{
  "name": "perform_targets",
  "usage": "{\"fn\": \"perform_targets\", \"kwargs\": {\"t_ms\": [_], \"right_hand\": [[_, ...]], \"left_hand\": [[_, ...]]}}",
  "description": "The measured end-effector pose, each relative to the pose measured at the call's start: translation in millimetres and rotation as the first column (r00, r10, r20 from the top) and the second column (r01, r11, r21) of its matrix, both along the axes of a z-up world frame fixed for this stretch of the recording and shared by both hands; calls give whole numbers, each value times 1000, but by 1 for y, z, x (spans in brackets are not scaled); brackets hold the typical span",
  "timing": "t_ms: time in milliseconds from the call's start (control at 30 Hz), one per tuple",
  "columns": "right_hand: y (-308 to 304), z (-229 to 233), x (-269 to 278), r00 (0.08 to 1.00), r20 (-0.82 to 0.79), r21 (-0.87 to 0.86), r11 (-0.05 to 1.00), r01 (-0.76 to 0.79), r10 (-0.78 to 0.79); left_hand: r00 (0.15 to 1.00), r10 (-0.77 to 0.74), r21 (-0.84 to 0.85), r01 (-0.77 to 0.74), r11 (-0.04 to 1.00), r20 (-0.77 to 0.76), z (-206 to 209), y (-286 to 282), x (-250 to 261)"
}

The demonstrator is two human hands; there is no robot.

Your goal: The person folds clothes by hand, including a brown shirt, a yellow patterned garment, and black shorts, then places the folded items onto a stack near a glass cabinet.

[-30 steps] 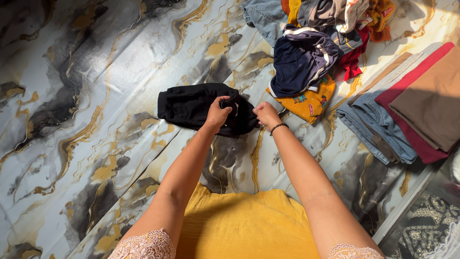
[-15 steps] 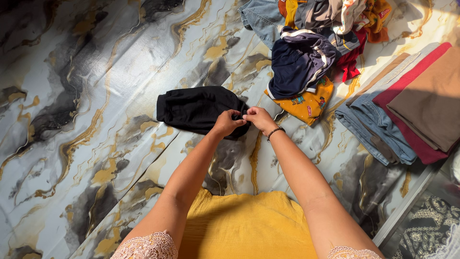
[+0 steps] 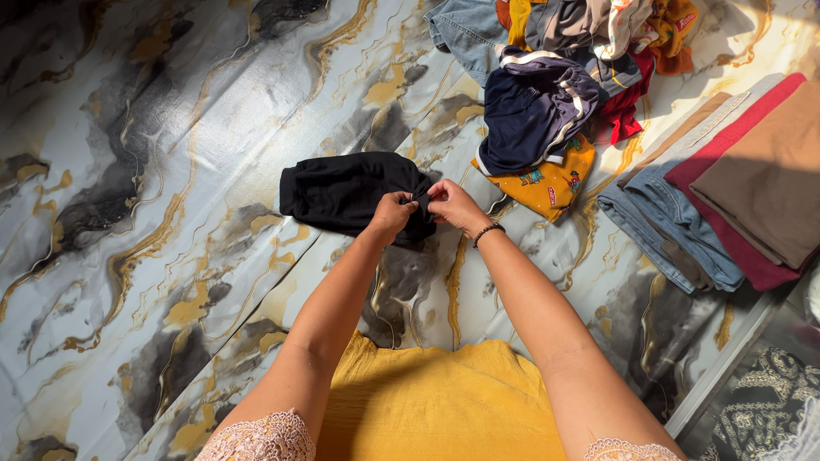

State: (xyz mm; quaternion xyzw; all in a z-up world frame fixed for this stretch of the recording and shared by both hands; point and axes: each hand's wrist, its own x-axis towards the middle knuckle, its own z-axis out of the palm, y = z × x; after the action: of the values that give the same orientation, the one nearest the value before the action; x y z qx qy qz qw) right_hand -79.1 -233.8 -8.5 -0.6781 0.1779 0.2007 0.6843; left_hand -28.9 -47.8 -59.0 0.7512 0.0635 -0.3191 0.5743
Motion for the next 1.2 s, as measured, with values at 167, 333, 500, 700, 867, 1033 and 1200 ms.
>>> {"fn": "perform_targets", "kwargs": {"t_ms": [167, 333, 500, 700, 867, 1033, 1200], "right_hand": [[6, -4, -3, 992, 88, -44, 996, -82, 85], [7, -13, 0, 974, 215, -326, 945, -2, 76], [0, -14, -2, 927, 348, -465, 884, 45, 136], [-38, -48, 1, 942, 314, -667, 680, 306, -116], [-90, -96, -14, 863, 415, -704, 499, 506, -289], [-84, -69, -17, 880, 248, -596, 652, 469, -406], [-64, -49, -11, 930, 239, -569, 736, 368, -280]], "left_hand": [[1000, 27, -1, -27, 1000, 3, 3, -1, 0], [999, 36, 13, -35, 999, -16, 6, -2, 1], [999, 34, 42, -36, 998, 40, 9, -7, 0], [925, -297, -51, 317, 947, 237, 79, -18, -12], [900, -403, -108, 422, 900, 165, 77, -15, 3], [927, -164, 516, -36, 856, 338, 32, 47, 28], [836, 304, 636, -546, 545, 457, 38, 113, 32]]}}
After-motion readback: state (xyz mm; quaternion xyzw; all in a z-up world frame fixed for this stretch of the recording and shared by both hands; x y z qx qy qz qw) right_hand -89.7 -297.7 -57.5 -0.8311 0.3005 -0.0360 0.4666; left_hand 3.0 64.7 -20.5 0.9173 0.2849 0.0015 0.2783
